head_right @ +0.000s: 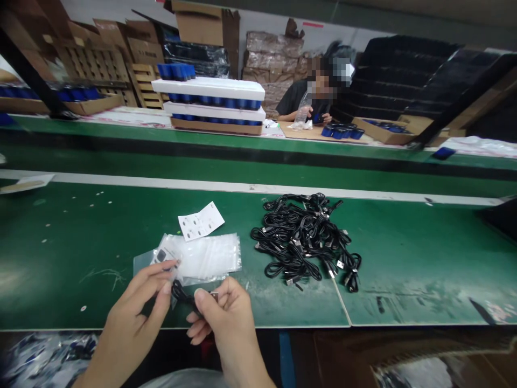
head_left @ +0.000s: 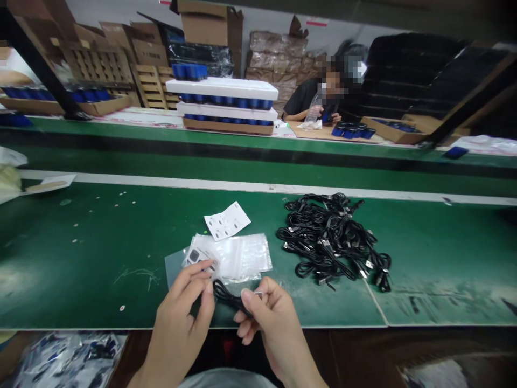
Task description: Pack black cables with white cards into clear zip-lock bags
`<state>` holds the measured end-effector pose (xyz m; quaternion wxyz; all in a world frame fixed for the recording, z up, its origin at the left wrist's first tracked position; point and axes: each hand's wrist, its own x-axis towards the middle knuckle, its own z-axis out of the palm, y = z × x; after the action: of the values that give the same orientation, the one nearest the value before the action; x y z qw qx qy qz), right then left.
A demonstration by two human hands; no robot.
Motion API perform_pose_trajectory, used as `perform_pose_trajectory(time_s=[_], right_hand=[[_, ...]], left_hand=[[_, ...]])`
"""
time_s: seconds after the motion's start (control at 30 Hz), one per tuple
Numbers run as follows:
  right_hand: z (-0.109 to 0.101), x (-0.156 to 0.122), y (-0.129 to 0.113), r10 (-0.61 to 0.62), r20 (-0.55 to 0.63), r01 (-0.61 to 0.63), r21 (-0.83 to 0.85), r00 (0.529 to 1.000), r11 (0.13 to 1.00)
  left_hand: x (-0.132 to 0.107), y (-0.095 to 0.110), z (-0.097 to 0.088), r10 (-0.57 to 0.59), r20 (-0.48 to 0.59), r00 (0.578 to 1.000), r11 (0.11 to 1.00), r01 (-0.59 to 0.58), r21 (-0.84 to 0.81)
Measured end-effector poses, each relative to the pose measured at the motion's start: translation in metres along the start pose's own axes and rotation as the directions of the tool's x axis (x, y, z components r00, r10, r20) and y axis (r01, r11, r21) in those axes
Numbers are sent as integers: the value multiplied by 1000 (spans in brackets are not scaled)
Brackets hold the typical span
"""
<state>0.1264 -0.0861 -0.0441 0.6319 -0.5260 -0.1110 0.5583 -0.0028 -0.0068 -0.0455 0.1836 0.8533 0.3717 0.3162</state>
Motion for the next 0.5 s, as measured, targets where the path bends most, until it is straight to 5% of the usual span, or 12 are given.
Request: perform_pose_trajectory(time_s=[0.2, 0.37, 0.5], right_hand=[[8, -1, 9, -122, -81, 126, 43, 989, 991], [12, -5, 8, -88, 28, 84, 124, 996, 989], [8, -9, 7, -238, 79, 248, -144, 968, 958]], left_hand=[[-3, 6, 0, 25, 1, 1000, 1000, -25, 11], [-10, 10, -7, 66, 1, 998, 997, -66, 49], [-15, 15, -9, 36, -56, 998, 999, -37, -13]])
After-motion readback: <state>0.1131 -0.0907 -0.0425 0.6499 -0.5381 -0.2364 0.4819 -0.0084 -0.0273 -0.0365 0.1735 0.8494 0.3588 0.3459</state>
